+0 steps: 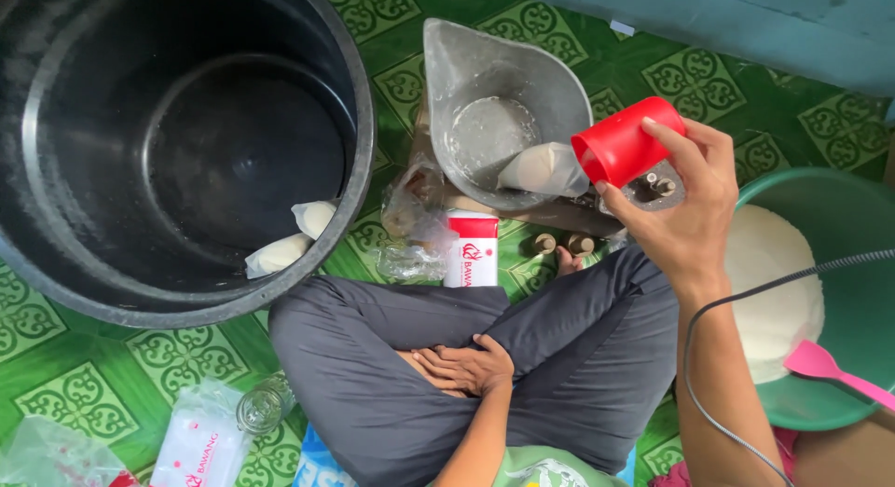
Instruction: A person scoops white powder into a container on a scale and then packages small white food items into plastic bags while sitting on the floor.
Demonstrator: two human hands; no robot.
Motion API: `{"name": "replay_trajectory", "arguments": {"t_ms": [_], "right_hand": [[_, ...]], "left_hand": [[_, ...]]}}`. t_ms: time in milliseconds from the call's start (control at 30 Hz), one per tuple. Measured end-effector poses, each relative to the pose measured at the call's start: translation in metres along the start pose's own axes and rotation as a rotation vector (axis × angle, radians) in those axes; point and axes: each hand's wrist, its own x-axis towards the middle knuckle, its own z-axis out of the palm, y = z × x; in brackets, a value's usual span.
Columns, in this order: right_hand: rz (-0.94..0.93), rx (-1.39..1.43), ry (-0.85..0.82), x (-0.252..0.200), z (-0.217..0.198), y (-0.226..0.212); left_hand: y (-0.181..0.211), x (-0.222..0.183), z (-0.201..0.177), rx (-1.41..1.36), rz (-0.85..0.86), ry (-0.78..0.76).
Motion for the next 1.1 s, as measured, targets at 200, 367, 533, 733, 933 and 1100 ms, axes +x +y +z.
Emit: {"name": "replay_trajectory", "arguments": {"t_ms": [200, 367, 533, 733, 933, 1100], "right_hand": [[0.050, 0.043, -0.011, 0.002, 0.004, -0.007], [0.065, 0.076, -0.009, 0.003, 0.005, -0.010], [-0.012, 0.003, 0.010, 0.002, 0.005, -0.006], [-0.042, -0.023, -0.001, 0.003, 0.007, -0.010], [0.012, 0.009, -0.016, 0.003, 0.008, -0.008], [-0.043, -0.028, -0.002, 0.003, 0.008, -0.008]], "left_hand": [[0.005, 0.002, -0.008, 0.028, 0.006, 0.009], [0.001, 0.001, -0.001, 0.048, 0.003, -0.011], [0.001, 0.000, -0.002, 0.062, 0.010, 0.018], [0.002, 0.001, -0.002, 0.019, 0.037, 0.057], [0.002, 0.001, -0.003, 0.052, 0.029, 0.009], [0.002, 0.001, -0.004, 0.053, 0.030, 0.006]]}}
